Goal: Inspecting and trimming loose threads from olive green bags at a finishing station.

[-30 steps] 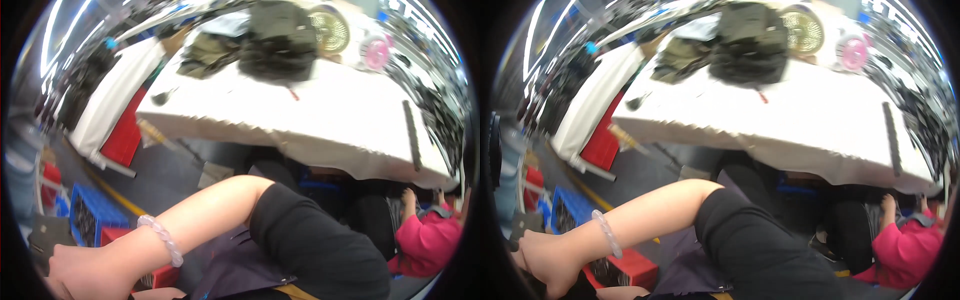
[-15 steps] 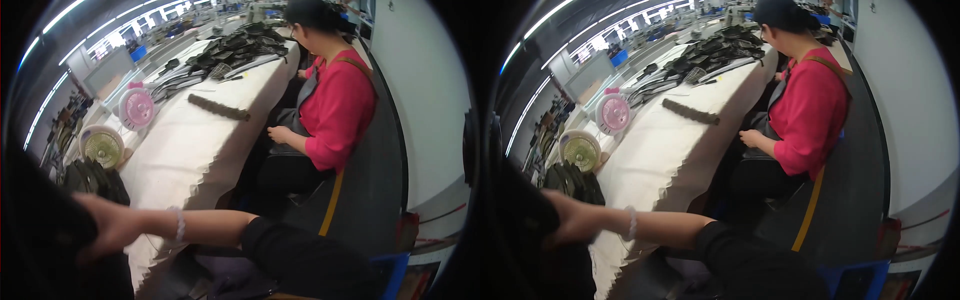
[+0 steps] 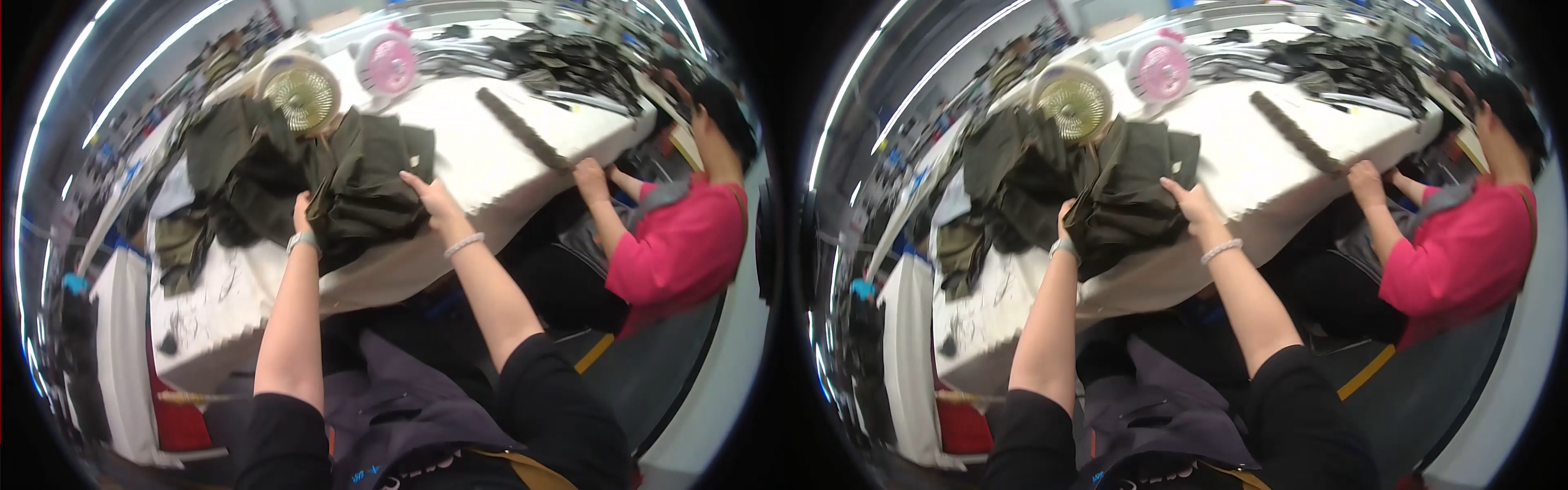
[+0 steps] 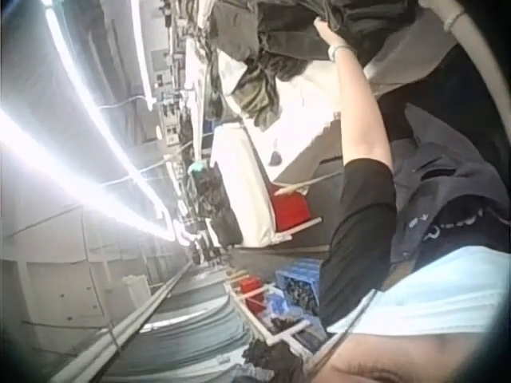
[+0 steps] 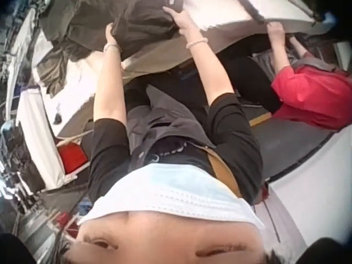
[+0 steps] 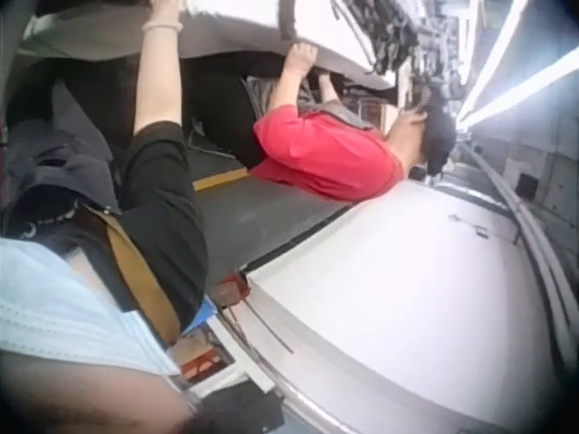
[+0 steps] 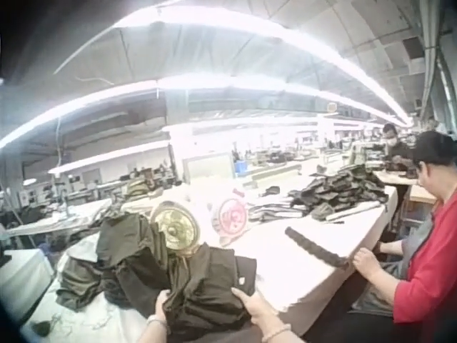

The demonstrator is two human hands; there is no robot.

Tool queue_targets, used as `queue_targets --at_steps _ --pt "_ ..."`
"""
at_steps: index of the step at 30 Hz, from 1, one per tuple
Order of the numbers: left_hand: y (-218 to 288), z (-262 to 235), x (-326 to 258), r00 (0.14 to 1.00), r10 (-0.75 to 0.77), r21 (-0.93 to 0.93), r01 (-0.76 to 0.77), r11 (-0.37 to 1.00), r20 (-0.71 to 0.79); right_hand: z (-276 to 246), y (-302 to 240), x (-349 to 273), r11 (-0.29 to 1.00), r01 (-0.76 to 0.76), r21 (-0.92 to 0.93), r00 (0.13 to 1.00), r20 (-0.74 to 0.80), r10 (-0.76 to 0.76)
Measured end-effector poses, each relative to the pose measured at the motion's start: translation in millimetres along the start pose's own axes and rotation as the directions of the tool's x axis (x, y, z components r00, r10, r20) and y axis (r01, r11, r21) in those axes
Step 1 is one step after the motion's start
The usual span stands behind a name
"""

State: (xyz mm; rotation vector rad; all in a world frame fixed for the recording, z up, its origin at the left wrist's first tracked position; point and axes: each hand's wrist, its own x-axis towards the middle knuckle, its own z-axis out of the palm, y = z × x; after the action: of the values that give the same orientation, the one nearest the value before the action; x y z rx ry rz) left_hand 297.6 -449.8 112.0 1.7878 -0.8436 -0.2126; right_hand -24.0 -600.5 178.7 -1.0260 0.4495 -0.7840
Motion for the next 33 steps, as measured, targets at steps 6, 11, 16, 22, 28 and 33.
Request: queue_targets --at_steps 6,11,16,22,28,33 --pt "50.5 38.4 6.6 0.982 -0.127 0.091 0.115 0.989 0.139 -63.6 15.2 23.7 0.875 0.03 -0.483 0.989 -0.115 -0.097" --pt "131.0 40.9 -64.1 0.993 0.007 0.067 -0.015 0.998 0.116 -68.6 33.3 -25.2 0.589 0.239 -0.772 0.834 -0.148 -0.532" --pt "148.0 -7.1 -112.7 0.746 0.346 0.355 -0.156 0.922 -0.569 4.9 8.7 -120.0 0.445 0.493 -0.748 0.659 -0.012 -0.752" --pt "112.4 -6.2 -84.4 0.772 -0.306 -0.096 0.306 0.947 -0.558 113.6 42.8 -150.2 0.266 0.901 -0.342 0.431 0.649 -0.627" --pt "156.1 -72.5 -75.4 0.777 0.393 0.254 -0.303 0.918 -0.492 144.5 93.8 -105.0 0.335 0.83 -0.446 0.557 0.687 -0.467" --pt "229.0 -221.7 -91.4 0.826 0.503 0.435 -0.367 0.822 -0.256 156.3 127.4 -81.6 -0.112 0.553 -0.825 0.757 0.554 -0.346"
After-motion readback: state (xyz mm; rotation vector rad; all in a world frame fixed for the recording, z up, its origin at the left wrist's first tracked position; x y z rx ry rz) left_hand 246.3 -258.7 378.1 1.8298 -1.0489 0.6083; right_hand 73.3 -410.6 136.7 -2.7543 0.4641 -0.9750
